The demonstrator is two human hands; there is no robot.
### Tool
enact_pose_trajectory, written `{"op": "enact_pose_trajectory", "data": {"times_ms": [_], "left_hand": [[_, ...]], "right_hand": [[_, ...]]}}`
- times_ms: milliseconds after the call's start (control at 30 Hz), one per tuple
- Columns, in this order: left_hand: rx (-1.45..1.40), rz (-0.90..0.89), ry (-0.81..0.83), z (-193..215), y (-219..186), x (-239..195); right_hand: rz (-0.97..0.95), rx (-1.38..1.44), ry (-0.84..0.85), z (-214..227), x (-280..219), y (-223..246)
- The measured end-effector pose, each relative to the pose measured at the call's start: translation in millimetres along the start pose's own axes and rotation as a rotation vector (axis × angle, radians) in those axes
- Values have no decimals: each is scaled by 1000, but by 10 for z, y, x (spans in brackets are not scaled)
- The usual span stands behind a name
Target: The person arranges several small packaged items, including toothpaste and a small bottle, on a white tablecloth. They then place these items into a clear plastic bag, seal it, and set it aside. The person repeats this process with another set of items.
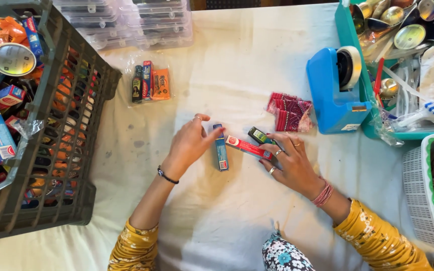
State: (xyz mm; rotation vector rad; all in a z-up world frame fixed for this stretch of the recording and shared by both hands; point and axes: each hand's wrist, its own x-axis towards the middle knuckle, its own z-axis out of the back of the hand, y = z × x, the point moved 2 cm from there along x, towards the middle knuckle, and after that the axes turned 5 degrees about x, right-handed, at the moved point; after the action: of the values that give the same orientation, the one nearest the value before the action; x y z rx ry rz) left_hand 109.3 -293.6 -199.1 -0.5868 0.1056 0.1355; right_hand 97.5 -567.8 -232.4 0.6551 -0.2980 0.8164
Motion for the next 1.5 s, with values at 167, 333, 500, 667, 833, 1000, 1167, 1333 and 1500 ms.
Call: {"op": "enact_pose_trajectory", "data": {"times_ms": [167, 333, 500, 667, 833, 1000, 1167, 1333, 1500], "left_hand": [[70, -35, 58, -364, 147, 35], [15, -101, 94, -386, 205, 44], [-99, -102, 126, -293, 404, 21], [-230, -126, 128, 21, 432, -199], [-290, -149, 9, 247, 719, -427], [-84, -243, -300, 908, 689, -811], [44, -332, -656, 1905, 510, -1302], [505, -202, -930, 2849, 649, -1623], [608, 454, -571, 3341, 1183, -1547]], "right_hand": [[-54, 18, -13, -7, -5, -14], [-127, 0, -17, -40, -29, -55], [-168, 14, -60, -34, -9, -60], [-162, 0, -65, -81, -52, -133], [-129, 6, -55, -144, -91, -177], [-93, 21, -135, -77, -142, -52], [-35, 12, -108, -61, -93, 5], [16, 12, -88, -43, -85, 56], [21, 38, -74, -13, -30, 90]]}}
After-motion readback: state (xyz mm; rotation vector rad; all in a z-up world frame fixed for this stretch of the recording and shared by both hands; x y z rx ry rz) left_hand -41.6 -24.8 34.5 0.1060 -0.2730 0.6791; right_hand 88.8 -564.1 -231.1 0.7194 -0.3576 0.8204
